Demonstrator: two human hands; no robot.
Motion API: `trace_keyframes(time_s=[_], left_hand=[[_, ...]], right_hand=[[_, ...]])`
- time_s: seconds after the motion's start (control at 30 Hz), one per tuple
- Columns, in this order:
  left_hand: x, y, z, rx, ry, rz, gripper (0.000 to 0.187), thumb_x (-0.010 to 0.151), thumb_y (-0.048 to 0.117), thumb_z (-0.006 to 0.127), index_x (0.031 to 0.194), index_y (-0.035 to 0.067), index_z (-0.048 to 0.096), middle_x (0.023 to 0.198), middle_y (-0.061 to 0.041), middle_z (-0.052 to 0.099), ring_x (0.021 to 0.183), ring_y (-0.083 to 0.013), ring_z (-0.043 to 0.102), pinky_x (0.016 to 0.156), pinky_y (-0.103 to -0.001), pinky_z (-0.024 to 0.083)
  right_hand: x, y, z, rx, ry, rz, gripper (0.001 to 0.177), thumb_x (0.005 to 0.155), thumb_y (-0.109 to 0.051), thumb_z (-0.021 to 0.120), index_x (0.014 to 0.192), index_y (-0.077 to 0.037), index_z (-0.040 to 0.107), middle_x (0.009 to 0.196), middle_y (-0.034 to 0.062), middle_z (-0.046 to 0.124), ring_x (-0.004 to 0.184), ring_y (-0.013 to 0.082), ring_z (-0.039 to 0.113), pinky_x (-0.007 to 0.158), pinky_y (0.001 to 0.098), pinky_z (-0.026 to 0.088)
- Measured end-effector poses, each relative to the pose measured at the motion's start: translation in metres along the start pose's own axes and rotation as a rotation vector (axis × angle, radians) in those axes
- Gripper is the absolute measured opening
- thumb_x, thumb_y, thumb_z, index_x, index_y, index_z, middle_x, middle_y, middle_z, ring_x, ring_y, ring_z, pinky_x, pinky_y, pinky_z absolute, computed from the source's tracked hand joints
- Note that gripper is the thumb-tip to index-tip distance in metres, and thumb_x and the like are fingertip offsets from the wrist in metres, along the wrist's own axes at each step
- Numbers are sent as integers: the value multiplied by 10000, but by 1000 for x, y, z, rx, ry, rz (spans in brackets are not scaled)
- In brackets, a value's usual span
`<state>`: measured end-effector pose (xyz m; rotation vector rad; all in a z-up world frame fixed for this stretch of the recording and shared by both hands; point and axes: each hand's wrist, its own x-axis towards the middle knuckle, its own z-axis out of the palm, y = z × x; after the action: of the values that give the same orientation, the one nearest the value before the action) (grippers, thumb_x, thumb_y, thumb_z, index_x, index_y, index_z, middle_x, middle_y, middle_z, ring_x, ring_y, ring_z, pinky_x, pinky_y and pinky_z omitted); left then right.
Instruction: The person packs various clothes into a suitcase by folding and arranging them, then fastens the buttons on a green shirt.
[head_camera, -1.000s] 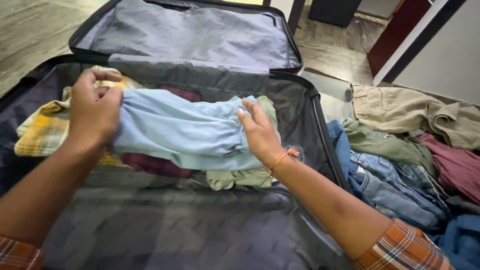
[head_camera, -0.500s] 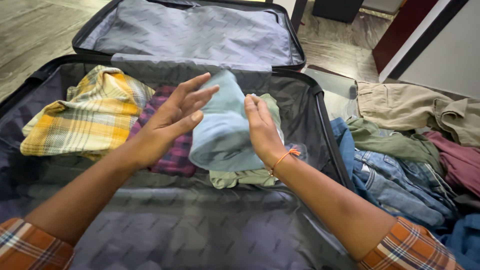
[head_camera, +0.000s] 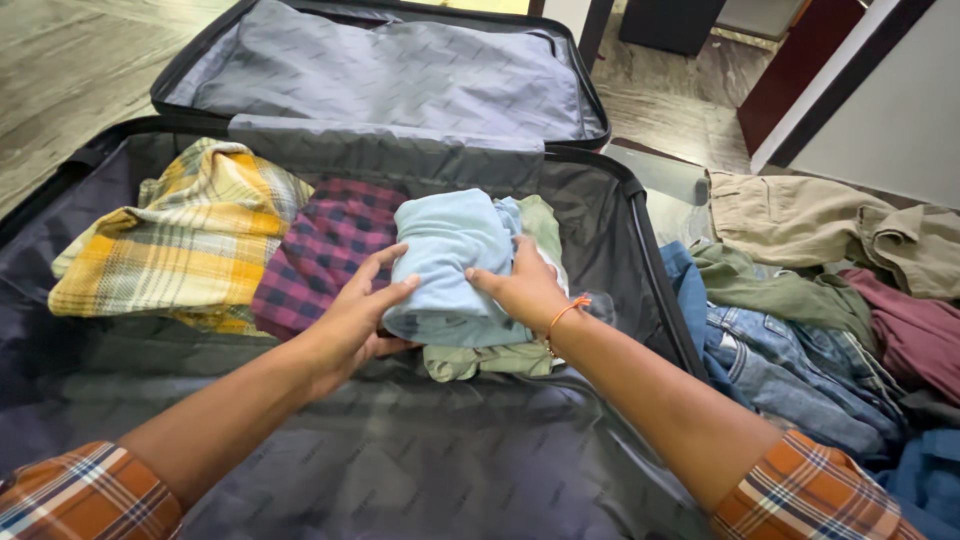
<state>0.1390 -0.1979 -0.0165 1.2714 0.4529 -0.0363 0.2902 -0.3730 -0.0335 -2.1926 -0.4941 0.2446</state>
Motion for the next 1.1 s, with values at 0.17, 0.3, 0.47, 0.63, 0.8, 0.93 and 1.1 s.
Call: trace_keyframes(time_s=[0.17,0.3,0.47,0.63,0.8,0.93,1.1], left_hand=[[-3,8,6,-183,11,-22,623,938,500,524,1463,170,460,1284,-104,681,1138,-261,700,910,-467,594],[-2,13,-8,-170,-14,-217,755,883,695,407,1388,163,586,1181,-72,736,1018,-213,722,832,-426,548],[-7,7,-14,-194,-85,-153,632,878,491,633,1345,67,596,1162,-109,752,1007,-216,755,856,-400,618],[-5,7,-8,-157,28,50,529,797,173,728,1289,31,593,1077,-118,729,933,-234,745,781,-419,618],[-19,23,0,-258,-67,182,508,789,41,650,1286,19,548,1077,-130,687,928,-252,726,792,-422,614],[-30,29,4,-322,-215,211,531,787,16,637,1311,19,547,1163,-135,684,1020,-236,724,886,-398,607],[-26,25,7,-266,-135,173,538,833,54,693,1342,6,525,1192,-136,678,1058,-243,710,898,-408,610]], right_hand=[[-9,-13,-7,156,-252,13,580,759,-276,814,1236,21,673,1083,156,766,920,248,701,815,394,564],[-11,-14,-13,223,-504,-145,494,791,-163,797,1222,38,665,1111,105,761,995,152,701,898,307,553],[-6,-15,-25,246,-754,-265,514,830,-118,773,1296,43,625,1215,87,736,1112,142,671,993,292,511],[-17,-28,-30,402,-712,-225,725,868,-288,757,1470,-10,463,1379,72,632,1246,132,597,1050,293,469],[-32,-51,-31,689,-592,79,805,847,-432,711,1508,-117,376,1332,54,618,1219,178,613,990,374,528],[-41,-56,-36,1013,-822,154,834,863,-412,743,1508,-10,400,1316,95,652,1175,213,659,993,390,562],[-24,-48,-35,935,-413,-123,826,799,-140,809,1499,-69,376,1297,129,644,1108,217,668,959,378,562]])
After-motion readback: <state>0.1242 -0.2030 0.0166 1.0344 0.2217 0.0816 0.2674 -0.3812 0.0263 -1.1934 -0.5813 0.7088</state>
